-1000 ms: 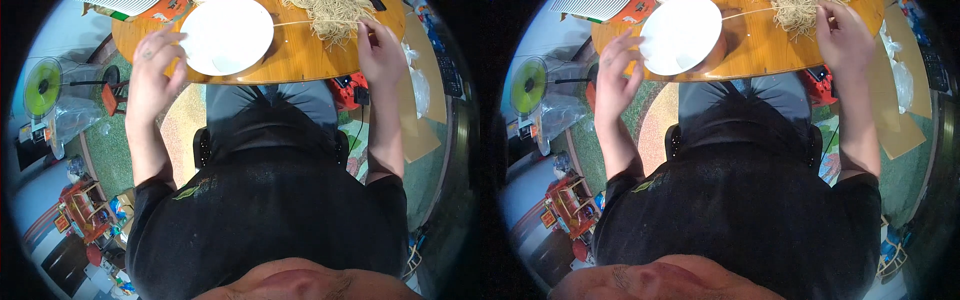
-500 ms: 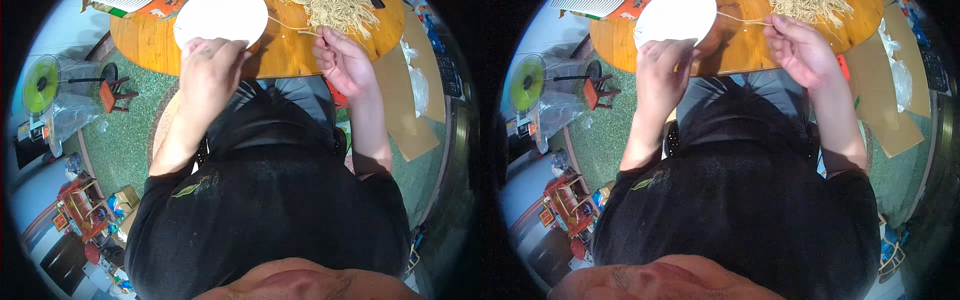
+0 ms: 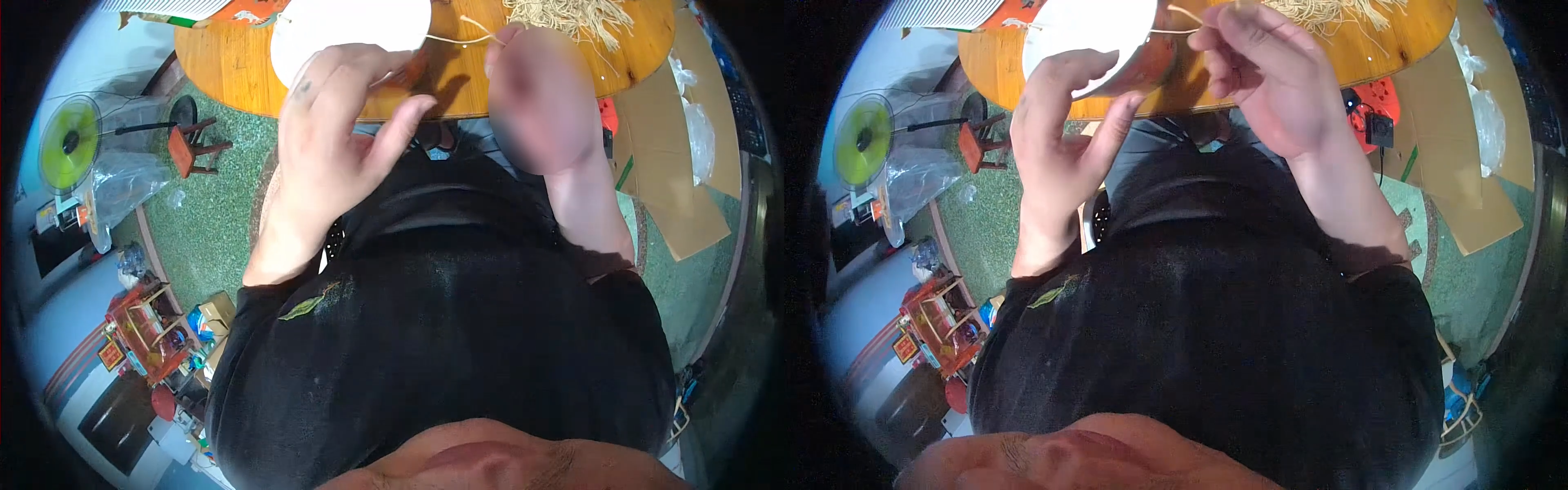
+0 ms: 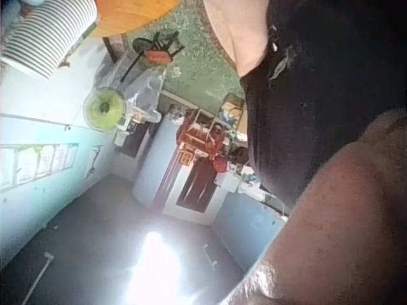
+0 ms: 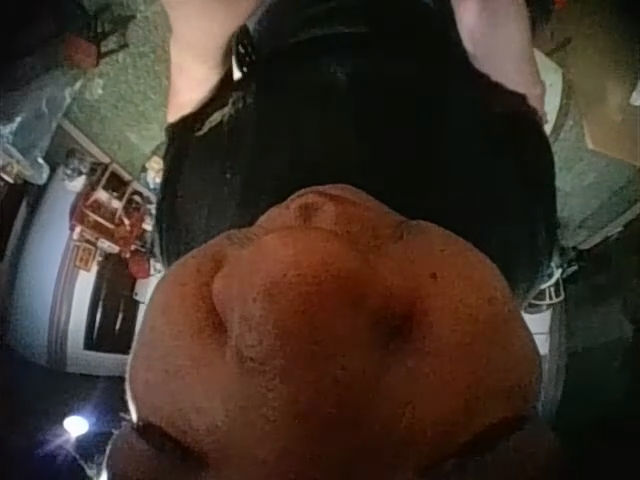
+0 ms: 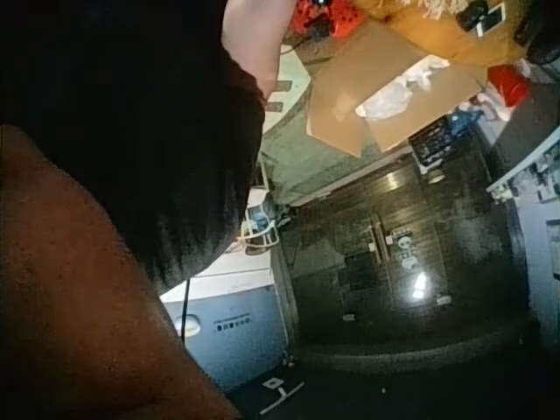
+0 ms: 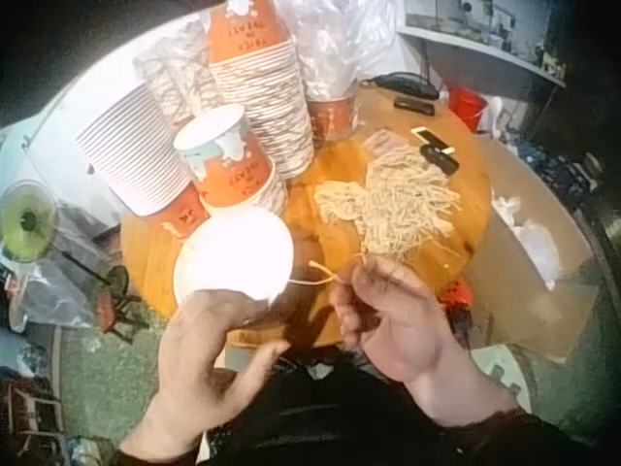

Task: Assembling paper containers and securing components with rubber bands.

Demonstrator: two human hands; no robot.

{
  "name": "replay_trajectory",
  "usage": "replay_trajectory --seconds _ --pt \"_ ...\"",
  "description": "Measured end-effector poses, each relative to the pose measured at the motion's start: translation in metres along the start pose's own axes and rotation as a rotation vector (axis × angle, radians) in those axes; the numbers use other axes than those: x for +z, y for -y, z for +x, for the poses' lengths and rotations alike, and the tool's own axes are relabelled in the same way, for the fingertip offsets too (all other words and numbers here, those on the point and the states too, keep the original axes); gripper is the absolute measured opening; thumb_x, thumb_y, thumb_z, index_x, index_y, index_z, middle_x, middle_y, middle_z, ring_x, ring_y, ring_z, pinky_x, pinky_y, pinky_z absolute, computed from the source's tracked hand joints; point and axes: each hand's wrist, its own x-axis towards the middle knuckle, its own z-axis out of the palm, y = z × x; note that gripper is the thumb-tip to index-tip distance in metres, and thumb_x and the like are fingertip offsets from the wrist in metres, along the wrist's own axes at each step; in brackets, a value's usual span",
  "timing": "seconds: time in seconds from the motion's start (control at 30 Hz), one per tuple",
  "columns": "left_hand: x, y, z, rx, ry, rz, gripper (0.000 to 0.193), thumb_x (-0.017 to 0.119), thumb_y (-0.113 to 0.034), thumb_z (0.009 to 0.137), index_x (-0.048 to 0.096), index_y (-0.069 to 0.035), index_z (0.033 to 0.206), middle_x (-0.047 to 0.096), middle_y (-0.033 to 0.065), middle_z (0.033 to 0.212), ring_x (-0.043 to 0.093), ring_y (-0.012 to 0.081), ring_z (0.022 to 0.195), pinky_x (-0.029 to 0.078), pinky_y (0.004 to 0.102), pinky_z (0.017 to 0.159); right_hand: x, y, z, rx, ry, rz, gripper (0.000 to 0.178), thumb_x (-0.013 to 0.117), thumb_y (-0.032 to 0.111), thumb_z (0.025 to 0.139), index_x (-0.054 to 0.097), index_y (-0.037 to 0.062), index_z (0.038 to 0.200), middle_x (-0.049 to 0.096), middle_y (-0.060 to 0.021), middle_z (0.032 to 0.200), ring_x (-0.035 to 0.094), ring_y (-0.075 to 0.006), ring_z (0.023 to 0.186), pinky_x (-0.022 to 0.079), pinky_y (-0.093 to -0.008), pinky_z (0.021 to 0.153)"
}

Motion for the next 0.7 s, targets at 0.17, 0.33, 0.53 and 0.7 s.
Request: replay_trajectory --seconds 0.17,0.33,0.53,0.7 --pt "0.018 -0.001 0.021 -0.068 -0.005 -0.164 0.04 0.084 -0.007 0.082 0.07 -0.002 0.119 0.071 0.0108 0.101 0.067 0.0177 0.078 0.055 0.0284 0.069 0.013 0.002 -0.006 0.023 0.134 -0.18 0.024 0.058 0.024 0.107 0.067 0.003 0.116 0.07 -0.0068 0.095 0.064 -0.0099 0.073 0.054 -0.0243 0.06" --pt "0.023 0.014 0.022 0.136 0.037 -0.078 0.023 0.079 -0.003 0.08 0.074 -0.005 0.103 0.072 0.0091 0.091 0.071 0.0284 0.083 0.057 0.0374 0.072 0.006 -0.004 -0.007 0.048 0.233 -0.149 0.026 0.059 0.023 0.107 0.066 0.0007 0.118 0.072 -0.0084 0.098 0.068 -0.0106 0.076 0.059 -0.0245 0.063" --pt "0.007 0.003 0.02 0.045 0.127 -0.054 0.018 0.079 0.003 0.08 0.074 -0.001 0.097 0.072 0.0106 0.088 0.069 0.0266 0.08 0.053 0.0347 0.071 0.012 -0.016 -0.007 -0.742 -0.243 -0.77 0.04 0.082 -0.003 0.084 0.061 -0.002 0.117 0.066 -0.0147 0.125 0.07 -0.0141 0.089 0.058 -0.0216 0.067" --pt "0.007 -0.004 0.02 0.053 0.16 -0.032 0.016 0.079 0.002 0.08 0.074 -0.003 0.095 0.071 0.0101 0.09 0.068 0.027 0.083 0.053 0.0353 0.073 0.017 -0.024 -0.011 -0.675 0.115 -1.085 0.032 0.083 0.003 0.083 0.073 0.0038 0.113 0.074 -0.0086 0.108 0.073 -0.0128 0.081 0.058 -0.0228 0.065"
